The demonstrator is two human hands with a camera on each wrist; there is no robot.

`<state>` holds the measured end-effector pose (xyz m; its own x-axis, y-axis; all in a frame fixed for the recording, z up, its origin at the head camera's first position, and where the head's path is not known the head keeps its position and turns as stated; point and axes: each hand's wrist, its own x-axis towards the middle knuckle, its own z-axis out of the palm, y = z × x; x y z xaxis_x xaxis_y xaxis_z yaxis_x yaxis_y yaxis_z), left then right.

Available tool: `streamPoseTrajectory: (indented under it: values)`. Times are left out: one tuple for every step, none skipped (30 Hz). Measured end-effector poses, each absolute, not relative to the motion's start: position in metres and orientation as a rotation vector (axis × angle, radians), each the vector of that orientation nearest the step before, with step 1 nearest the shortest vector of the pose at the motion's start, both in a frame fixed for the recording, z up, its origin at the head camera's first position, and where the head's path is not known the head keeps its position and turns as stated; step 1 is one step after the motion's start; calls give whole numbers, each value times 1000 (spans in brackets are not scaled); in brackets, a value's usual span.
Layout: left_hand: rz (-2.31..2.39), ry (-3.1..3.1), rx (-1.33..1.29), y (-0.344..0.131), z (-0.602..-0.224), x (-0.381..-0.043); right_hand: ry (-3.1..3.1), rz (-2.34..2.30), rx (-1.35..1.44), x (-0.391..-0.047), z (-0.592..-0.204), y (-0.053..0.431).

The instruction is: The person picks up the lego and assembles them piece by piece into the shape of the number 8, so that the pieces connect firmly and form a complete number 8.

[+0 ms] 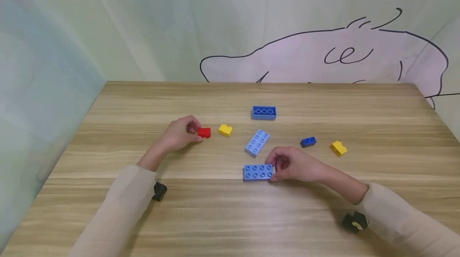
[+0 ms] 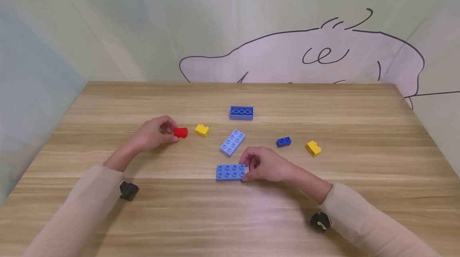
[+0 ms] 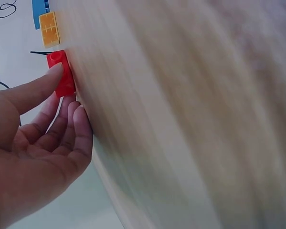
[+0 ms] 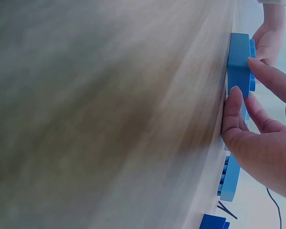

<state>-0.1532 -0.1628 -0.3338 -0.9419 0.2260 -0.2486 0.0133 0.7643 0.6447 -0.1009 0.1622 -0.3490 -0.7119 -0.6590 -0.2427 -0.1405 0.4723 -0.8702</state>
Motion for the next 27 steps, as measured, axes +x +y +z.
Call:
streamPoseTrajectory:
  values:
    - [962, 2651, 183, -163, -334, -153, 2158, -1203, -662, -101, -349, 162]
    - [961, 2654, 185, -163, -334, -153, 2157, -1204, -663, -101, -349, 162]
    - [961, 2656, 189, -163, -335, -153, 2157, -1204, -665, -101, -349, 162]
    - [962, 2658, 191, -163, -335, -153, 2156, -1205, -667, -101, -349, 162]
    - [963, 2660, 195, -163, -335, -154, 2156, -1204, -667, -101, -349, 162]
    - [964, 2663, 199, -163, -336, -154, 2157, -1202, -669, -100, -349, 162]
    - [967, 2665, 206, -163, -336, -154, 2159, -1199, -671, -100, -349, 162]
    - [969, 2666, 213, -163, -337, -154, 2161, -1197, -671, -100, -349, 162]
    - [971, 2668, 219, -163, -337, -154, 2162, -1196, -671, -100, -349, 162]
    - [974, 2669, 222, -164, -337, -153, 2163, -1195, -672, -100, -349, 162]
    - [977, 2669, 228, -164, -337, -153, 2164, -1193, -672, -100, -349, 162]
    - [979, 2670, 231, -164, -337, -153, 2164, -1193, -672, -100, -349, 162]
    - [981, 2670, 233, -164, -336, -153, 2164, -1194, -671, -100, -349, 162]
    - [982, 2672, 231, -165, -336, -152, 2162, -1196, -670, -100, -349, 162]
    - [982, 2673, 232, -165, -336, -152, 2161, -1196, -670, -100, -349, 162]
    - [982, 2674, 230, -165, -335, -152, 2160, -1197, -670, -100, -349, 162]
    - [981, 2675, 231, -165, -335, -151, 2159, -1198, -669, -100, -349, 163]
    - [982, 2676, 226, -165, -334, -151, 2159, -1199, -669, -100, -349, 163]
    - [985, 2676, 222, -165, -334, -151, 2160, -1198, -670, -100, -349, 163]
    - [988, 2674, 216, -165, -333, -150, 2160, -1197, -670, -100, -349, 163]
    - [993, 2671, 214, -165, -333, -150, 2162, -1196, -671, -100, -349, 163]
    - [1000, 2667, 209, -165, -332, -150, 2163, -1195, -671, -100, -349, 163]
    - [1008, 2662, 206, -165, -332, -149, 2164, -1193, -670, -100, -349, 163]
    - [1016, 2656, 201, -166, -331, -149, 2165, -1193, -670, -100, -349, 163]
    - [1022, 2652, 201, -166, -331, -149, 2166, -1193, -670, -100, -349, 163]
    - [1029, 2647, 200, -166, -331, -149, 2166, -1193, -670, -100, -349, 163]
    - [1036, 2644, 202, -167, -330, -149, 2166, -1192, -670, -100, -349, 163]
